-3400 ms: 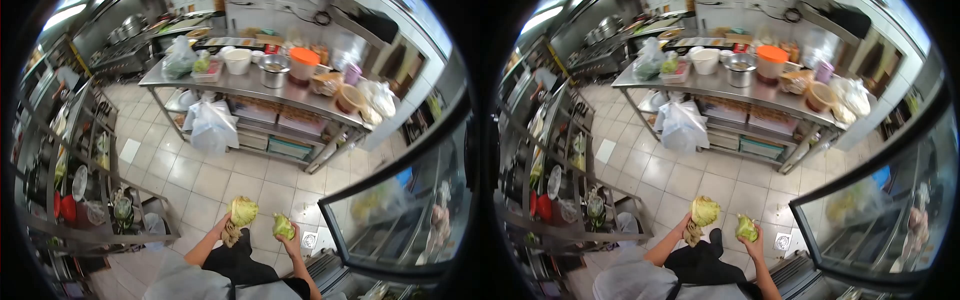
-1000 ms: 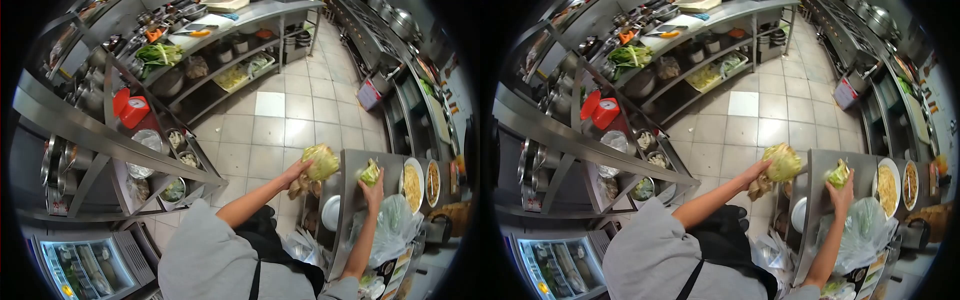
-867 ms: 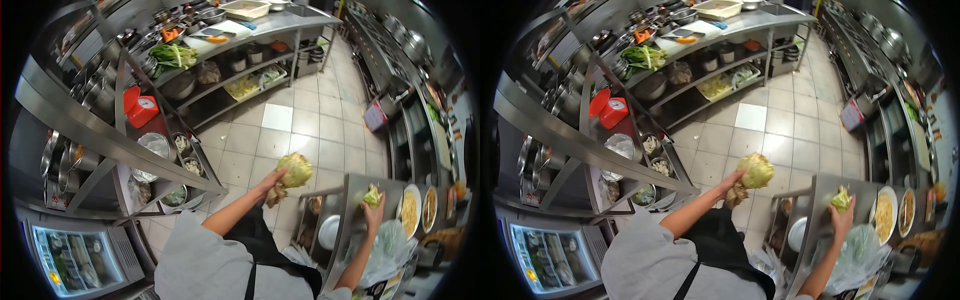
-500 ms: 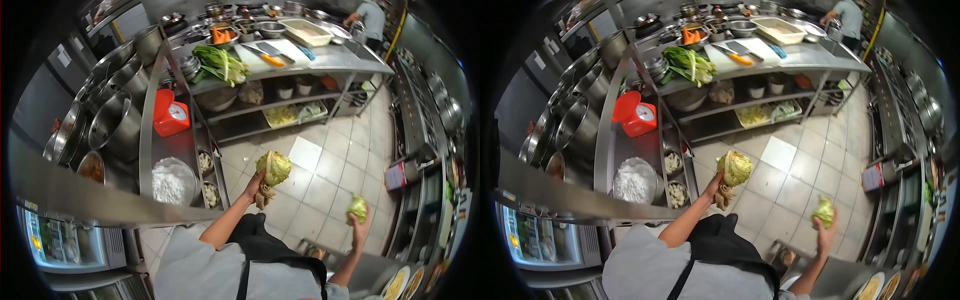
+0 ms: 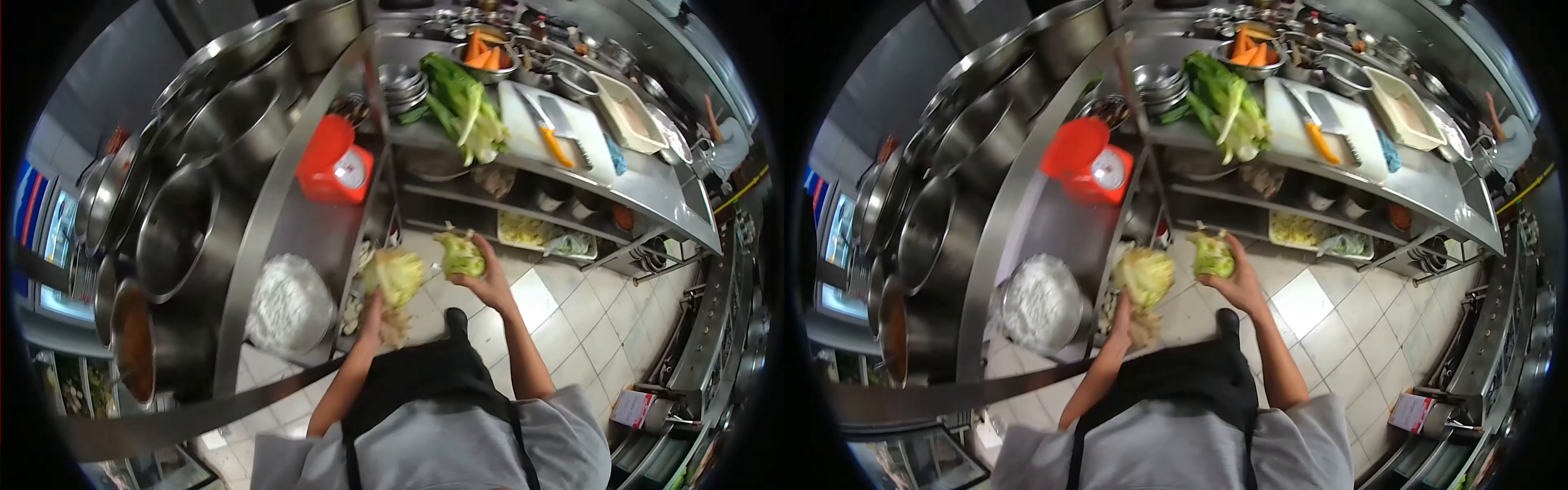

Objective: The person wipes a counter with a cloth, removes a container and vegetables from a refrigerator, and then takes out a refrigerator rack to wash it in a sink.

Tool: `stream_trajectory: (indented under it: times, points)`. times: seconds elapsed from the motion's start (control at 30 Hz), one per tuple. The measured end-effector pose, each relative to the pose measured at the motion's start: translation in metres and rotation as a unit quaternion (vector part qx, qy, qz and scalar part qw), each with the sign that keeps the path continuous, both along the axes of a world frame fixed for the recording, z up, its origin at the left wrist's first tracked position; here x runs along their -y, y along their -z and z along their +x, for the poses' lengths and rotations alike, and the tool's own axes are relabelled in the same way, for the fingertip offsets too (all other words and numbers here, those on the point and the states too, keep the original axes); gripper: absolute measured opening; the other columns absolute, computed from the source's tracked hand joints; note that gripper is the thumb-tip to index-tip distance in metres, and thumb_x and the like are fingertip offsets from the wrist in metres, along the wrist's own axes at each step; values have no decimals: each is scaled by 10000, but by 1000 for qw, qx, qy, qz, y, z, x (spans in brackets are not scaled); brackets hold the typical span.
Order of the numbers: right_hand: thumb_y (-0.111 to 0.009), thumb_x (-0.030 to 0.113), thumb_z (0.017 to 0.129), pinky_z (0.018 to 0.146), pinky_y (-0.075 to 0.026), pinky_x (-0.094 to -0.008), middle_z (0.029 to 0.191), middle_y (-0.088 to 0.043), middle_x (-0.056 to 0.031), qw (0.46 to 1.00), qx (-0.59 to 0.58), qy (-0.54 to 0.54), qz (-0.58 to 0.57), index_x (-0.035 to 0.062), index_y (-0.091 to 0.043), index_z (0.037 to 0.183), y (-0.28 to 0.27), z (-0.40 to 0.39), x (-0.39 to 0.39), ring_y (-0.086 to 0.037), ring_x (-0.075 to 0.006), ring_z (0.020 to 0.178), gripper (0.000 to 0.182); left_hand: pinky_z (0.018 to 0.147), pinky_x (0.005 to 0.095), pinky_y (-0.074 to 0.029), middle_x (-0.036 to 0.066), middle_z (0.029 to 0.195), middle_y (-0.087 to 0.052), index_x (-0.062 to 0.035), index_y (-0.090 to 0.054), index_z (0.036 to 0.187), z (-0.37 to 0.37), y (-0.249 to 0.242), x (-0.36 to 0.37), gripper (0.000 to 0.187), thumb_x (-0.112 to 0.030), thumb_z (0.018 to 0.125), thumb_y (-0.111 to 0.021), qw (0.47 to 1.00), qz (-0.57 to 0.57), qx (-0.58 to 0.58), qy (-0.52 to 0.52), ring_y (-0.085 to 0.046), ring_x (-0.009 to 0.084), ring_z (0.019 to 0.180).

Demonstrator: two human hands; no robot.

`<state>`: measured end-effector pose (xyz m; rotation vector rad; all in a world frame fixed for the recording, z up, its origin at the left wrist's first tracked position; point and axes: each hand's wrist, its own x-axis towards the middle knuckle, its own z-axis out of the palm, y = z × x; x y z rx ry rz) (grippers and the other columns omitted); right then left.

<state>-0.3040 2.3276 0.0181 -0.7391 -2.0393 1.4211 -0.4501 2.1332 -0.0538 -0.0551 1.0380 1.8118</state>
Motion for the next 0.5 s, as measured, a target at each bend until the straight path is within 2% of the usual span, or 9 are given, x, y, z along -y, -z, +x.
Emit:
stream_trajectory:
  times: [0.03,0.1,0.17,0.23,0.27,0.3,0.37,0.5]
  points:
    - [-758,198,596,876,-398,-307,1148,-505,-183,1000,-23,-12,-12,38,-298,1292,-2,-10,-20,-501,-219,1047,849,659,313,-512,95,1013,-565,-40,-453,1147,0,-5,-8,458,-404,869,-460,997,4,-51,-50,-596,183,829]
    - [-760,253,573,857,-412,-318,1079,-546,-174,999,31,4,12,31,-322,1273,-16,-21,-64,-535,-251,1008,856,726,327,-497,106,1109,-532,-46,-407,1209,-7,-3,-22,456,-361,882,-449,997,23,-45,-58,-553,196,966]
    - [-760,268,554,841,-422,-332,1047,-556,-192,990,13,48,135,25,-350,1252,-20,-28,-121,-548,-285,978,845,729,317,-491,91,1109,-521,-55,-390,1214,-12,-3,-58,456,-357,879,-461,994,36,-70,-75,-546,182,964]
    - [-751,258,561,825,-421,-353,1061,-543,-195,988,-19,69,133,16,-376,1229,-27,-38,-180,-539,-307,962,804,733,308,-481,72,1094,-515,-58,-380,1214,-17,-10,-105,468,-360,872,-479,995,-5,-73,-65,-537,171,953]
    - [-749,245,575,847,-409,-343,1080,-538,-192,980,16,89,176,0,-375,1228,-37,-42,-203,-527,-280,998,791,759,350,-488,66,1111,-509,-88,-383,1233,-17,-16,-134,529,-463,863,-435,993,1,-111,-51,-528,188,984]
    - [-747,232,590,869,-397,-333,1099,-532,-190,968,49,110,219,-16,-374,1226,-49,-43,-223,-515,-253,1034,778,759,350,-488,66,1111,-509,-88,-383,1233,-16,-25,-161,529,-463,863,-435,992,2,-115,-54,-528,188,984]
    - [-748,235,590,863,-400,-341,1087,-534,-195,967,28,115,228,-19,-378,1222,-62,-47,-260,-522,-280,1014,776,728,308,-473,58,1093,-505,-67,-370,1221,-11,-41,-212,532,-430,850,-489,997,39,-48,-52,-531,171,938]
    - [-742,242,591,844,-410,-360,1077,-531,-201,952,-19,194,237,-13,-389,1213,-63,-23,-328,-527,-318,970,760,718,311,-480,60,1127,-482,-67,-347,1240,10,-65,-286,575,-461,843,-481,998,67,-14,-18,-520,173,955]
